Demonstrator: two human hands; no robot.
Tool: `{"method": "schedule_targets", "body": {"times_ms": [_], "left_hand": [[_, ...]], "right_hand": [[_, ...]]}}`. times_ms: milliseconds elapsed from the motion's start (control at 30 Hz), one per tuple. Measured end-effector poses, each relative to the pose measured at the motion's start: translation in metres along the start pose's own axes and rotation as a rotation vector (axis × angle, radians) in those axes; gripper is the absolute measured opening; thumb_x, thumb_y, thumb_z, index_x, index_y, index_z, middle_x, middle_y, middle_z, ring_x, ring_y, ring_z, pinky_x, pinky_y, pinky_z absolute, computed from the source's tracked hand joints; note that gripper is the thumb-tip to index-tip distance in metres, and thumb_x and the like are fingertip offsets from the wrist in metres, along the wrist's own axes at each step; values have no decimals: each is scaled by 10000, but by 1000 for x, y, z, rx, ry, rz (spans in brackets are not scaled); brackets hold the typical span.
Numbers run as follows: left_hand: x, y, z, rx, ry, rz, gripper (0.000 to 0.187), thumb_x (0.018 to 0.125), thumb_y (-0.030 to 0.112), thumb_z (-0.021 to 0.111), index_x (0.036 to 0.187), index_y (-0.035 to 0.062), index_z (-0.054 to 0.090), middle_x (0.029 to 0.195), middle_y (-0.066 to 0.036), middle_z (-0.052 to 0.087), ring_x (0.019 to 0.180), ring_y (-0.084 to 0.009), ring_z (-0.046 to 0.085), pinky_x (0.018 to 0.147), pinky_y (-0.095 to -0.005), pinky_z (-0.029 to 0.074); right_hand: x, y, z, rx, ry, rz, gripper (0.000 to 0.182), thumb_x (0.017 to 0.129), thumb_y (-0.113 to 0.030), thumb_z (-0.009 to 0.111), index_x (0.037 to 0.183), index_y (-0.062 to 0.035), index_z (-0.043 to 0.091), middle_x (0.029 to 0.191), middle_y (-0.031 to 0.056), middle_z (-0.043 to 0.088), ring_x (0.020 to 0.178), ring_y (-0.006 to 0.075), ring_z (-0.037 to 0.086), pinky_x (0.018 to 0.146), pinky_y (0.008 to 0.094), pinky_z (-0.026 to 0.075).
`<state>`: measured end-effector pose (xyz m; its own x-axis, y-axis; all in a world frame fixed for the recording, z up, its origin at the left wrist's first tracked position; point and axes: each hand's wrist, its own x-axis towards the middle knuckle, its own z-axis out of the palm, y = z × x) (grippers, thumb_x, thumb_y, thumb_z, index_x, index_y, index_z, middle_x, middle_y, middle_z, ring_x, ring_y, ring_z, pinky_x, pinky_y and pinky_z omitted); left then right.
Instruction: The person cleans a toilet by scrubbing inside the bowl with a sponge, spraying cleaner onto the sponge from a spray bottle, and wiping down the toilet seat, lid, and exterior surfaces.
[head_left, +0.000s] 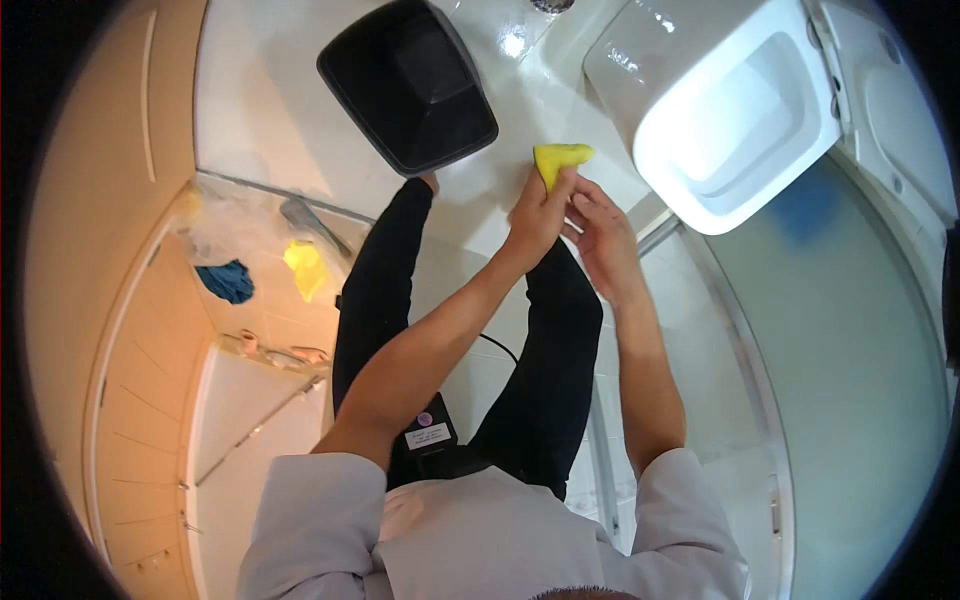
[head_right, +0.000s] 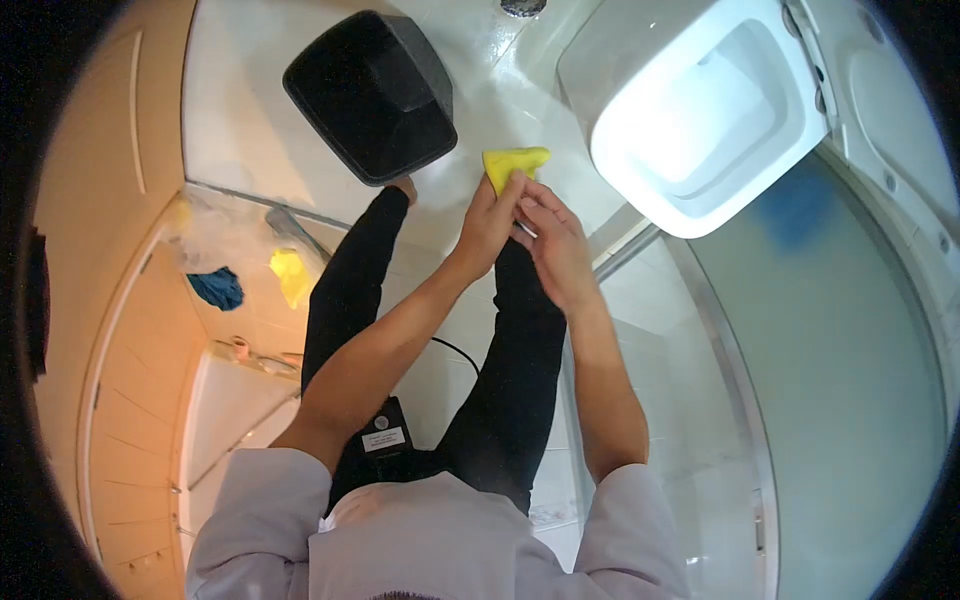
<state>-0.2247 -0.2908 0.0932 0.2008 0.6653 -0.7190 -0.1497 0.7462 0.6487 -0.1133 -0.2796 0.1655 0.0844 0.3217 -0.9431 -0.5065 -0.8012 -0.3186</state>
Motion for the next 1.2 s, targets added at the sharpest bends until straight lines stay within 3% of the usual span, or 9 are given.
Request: {"method": "schedule_targets", "body": {"times_ms": [67,200,367,433,600,700,800,1033,1200], "left_hand": [[6,1,15,-460,58,-311,405,1079,195,576,1452,44,532,1296,-238,626,1282,-379,595,1138,-454,444],[13,-62,74,152,160,254,491,1088,182,526,1529,-8,425,1513,-202,509,1490,-311,406,1250,-431,282],[45,-81,197,-775,479,23,609,1137,375,411,1625,69,213,1570,-90,394,1448,-217,366,1227,-357,251],[107,-108,182,-1230,466,47,643,1134,514,396,1554,30,341,1444,-78,490,1315,-165,458,1148,-310,337],[230,-184,131,-1105,425,-45,584,1126,519,370,1419,25,471,1263,-91,573,1153,-186,524,1076,-325,404],[213,-199,160,-922,633,320,471,1083,338,420,1426,16,421,1212,-65,509,1136,-205,497,1068,-363,410],[124,-152,188,-588,579,382,649,1122,379,386,1643,28,223,1749,-167,185,1635,-244,85,1297,-326,122],[278,-259,158,-1245,430,-20,622,1116,382,414,1637,78,263,1412,-93,504,1263,-178,495,1118,-328,400],[180,-178,192,-1005,614,298,676,1119,457,385,1651,58,262,1672,-129,315,1548,-252,288,1263,-396,212]], "right_hand": [[-2,-25,-16,-272,-130,9,298,1083,-171,590,1328,-30,685,1197,46,720,1095,135,638,1009,302,485],[36,-94,-37,-1299,161,-945,257,1002,-146,682,1222,-24,736,1169,198,719,1080,319,674,964,398,526],[138,-155,-40,-1568,-170,-1512,271,991,-190,670,1225,-62,718,1215,105,709,1141,328,582,1018,434,455],[170,-156,-47,-1684,-313,-1647,267,1004,-259,644,1194,-105,749,1169,60,734,1120,282,602,1011,420,445],[178,-137,-43,-1783,-242,-1753,255,1009,-330,627,1083,-173,815,985,-35,756,1031,223,616,982,373,431],[168,-138,-44,-1918,-191,-1632,314,1053,-336,556,1092,-167,818,995,-50,755,935,213,589,952,356,417],[168,-139,-43,-1954,-201,-1583,359,1069,-346,515,1088,-149,815,990,-42,757,938,209,590,936,352,411],[168,-136,-41,-1986,-284,-1566,467,1092,-317,409,1055,-60,797,933,39,760,835,195,534,832,345,400],[167,-133,-41,-2026,-292,-1566,508,1091,-328,361,1087,-65,795,900,24,743,824,190,496,809,340,391]]}}
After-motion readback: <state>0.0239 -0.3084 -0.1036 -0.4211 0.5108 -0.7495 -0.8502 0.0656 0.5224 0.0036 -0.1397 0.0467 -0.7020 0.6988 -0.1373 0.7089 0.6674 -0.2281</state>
